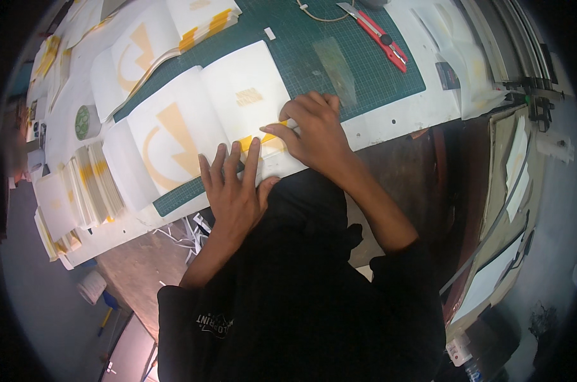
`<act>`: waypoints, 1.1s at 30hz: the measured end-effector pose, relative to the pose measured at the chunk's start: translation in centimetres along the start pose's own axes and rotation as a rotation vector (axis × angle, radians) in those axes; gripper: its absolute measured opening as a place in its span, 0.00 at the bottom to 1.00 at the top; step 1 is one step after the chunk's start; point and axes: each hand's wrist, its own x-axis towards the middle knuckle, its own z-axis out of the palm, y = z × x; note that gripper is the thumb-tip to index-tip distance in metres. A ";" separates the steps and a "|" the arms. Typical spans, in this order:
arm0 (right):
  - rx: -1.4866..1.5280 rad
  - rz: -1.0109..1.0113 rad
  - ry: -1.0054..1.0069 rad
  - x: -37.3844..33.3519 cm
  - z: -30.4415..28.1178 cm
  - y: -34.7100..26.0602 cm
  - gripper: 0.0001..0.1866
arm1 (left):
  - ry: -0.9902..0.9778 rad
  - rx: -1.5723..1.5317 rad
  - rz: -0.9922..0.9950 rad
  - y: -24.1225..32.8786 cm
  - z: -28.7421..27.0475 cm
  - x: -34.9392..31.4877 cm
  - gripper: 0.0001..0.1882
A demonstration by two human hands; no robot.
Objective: The person repeatedly applies small strips of yellow tape to the spine area of open books. They smooth each strip down with their fingers, then move to the next book in the stack and repeat the process.
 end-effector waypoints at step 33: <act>-0.516 0.457 0.214 4.5 -2.9 5.4 0.31 | -0.468 -0.205 0.070 -4.4 -4.9 14.2 0.21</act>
